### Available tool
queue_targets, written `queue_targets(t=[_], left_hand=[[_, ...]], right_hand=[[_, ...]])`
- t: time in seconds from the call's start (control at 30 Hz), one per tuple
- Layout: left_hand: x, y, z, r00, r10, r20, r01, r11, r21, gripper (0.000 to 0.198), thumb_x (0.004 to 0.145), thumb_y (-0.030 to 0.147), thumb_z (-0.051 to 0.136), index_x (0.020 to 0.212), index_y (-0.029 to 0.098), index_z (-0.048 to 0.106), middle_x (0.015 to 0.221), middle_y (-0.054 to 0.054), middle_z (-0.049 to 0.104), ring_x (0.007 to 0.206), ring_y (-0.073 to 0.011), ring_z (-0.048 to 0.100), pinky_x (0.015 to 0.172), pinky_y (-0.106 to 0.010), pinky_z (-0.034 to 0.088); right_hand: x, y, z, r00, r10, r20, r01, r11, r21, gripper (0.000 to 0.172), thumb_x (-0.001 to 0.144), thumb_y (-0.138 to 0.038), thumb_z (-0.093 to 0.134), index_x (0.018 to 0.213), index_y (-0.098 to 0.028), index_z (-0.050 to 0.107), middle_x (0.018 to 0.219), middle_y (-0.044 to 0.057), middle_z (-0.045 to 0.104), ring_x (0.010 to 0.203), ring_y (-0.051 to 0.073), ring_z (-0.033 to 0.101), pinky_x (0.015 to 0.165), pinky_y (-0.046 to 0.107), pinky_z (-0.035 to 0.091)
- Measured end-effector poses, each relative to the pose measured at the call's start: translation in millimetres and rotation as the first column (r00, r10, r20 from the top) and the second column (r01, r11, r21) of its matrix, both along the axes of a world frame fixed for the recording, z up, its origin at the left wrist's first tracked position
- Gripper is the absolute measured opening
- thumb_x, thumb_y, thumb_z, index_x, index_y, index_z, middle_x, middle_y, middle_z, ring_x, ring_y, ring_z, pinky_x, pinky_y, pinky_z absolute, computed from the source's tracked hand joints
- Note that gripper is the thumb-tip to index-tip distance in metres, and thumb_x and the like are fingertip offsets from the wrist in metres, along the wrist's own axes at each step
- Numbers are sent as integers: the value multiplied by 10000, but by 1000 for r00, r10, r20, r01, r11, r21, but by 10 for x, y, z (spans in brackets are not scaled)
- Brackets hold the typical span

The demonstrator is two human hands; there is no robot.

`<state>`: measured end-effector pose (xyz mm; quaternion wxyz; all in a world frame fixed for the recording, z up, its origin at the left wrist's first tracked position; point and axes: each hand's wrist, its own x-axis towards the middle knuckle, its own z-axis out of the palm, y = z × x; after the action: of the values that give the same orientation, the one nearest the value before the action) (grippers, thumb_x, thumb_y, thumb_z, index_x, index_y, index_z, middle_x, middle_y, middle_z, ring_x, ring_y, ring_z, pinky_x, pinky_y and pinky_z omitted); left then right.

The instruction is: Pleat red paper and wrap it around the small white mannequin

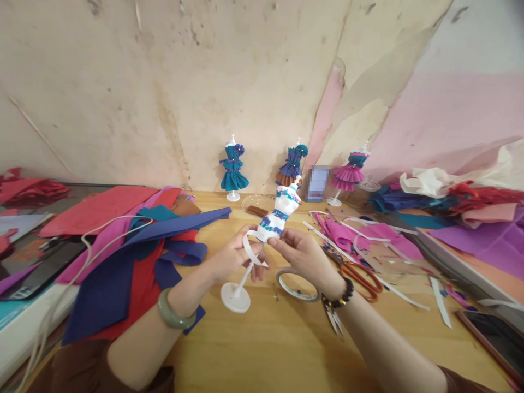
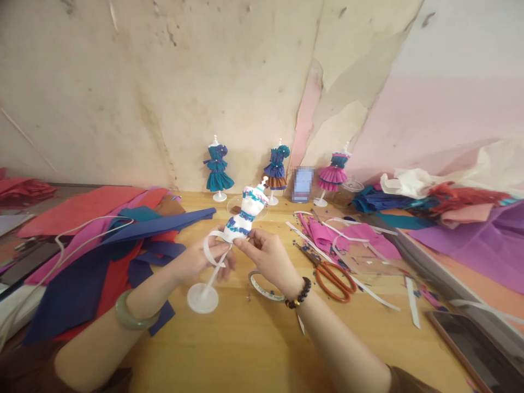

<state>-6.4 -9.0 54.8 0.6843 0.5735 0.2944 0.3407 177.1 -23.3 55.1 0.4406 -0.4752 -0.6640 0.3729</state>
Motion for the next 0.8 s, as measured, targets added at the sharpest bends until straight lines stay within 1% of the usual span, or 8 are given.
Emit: queue_targets(t=[0.07,0.17,0.23,0.33,0.43,0.53,0.67,0.8], left_hand=[[21,22,-13,997,68,-32,-67,997,41,564,729,442,766,1107,206,421,821,-47,698,676,-205,702,595,-308,545],[40,51,-32,965,260,-28,-251,951,183,498,706,342,793,1080,203,494,986,-62,689,866,-184,682,735,-291,533],[26,66,-39,928,372,-17,-350,887,301,359,756,352,745,1012,195,549,979,-48,680,883,-169,656,743,-269,515],[-15,55,-19,856,513,-65,-431,778,456,225,843,397,640,880,177,610,830,-21,656,769,-151,618,686,-253,481],[-10,-32,29,814,572,-103,-439,722,535,233,863,396,612,801,173,630,710,0,615,658,-133,562,613,-237,437],[74,-163,46,834,543,-98,-382,695,609,220,881,354,587,769,173,641,697,-1,612,658,-127,552,619,-231,428],[207,-268,-47,841,526,-126,-282,626,727,127,875,208,564,784,176,646,745,-3,645,687,-119,577,654,-222,436],[265,-273,-180,844,513,-157,-231,611,757,118,834,114,591,749,184,634,734,11,665,721,-119,599,716,-221,455]], right_hand=[[9,25,-32,998,-59,21,58,997,42,462,813,-617,599,837,-158,648,595,-12,525,544,118,436,476,235,322],[18,45,-55,988,-142,53,138,988,69,422,831,-578,592,798,-158,620,587,-27,486,541,110,407,481,237,301],[16,46,-60,980,-181,83,175,982,71,407,828,-565,593,747,-167,590,564,-46,425,527,103,361,478,241,274],[6,41,-70,975,-197,100,191,979,65,407,819,-570,590,730,-173,572,551,-57,385,519,101,330,476,247,257],[1,40,-78,963,-243,113,237,969,64,447,802,-614,592,694,-183,538,541,-52,410,505,104,355,472,249,267],[3,34,-61,949,-288,128,281,957,71,480,782,-651,589,645,-199,498,509,-46,439,476,110,399,462,248,285],[10,27,-34,955,-278,106,274,960,54,503,762,-680,579,604,-211,495,480,-26,490,453,124,452,454,249,334],[24,62,-89,969,-233,86,231,972,37,517,752,-702,572,590,-216,501,505,-3,539,472,141,499,474,258,377]])
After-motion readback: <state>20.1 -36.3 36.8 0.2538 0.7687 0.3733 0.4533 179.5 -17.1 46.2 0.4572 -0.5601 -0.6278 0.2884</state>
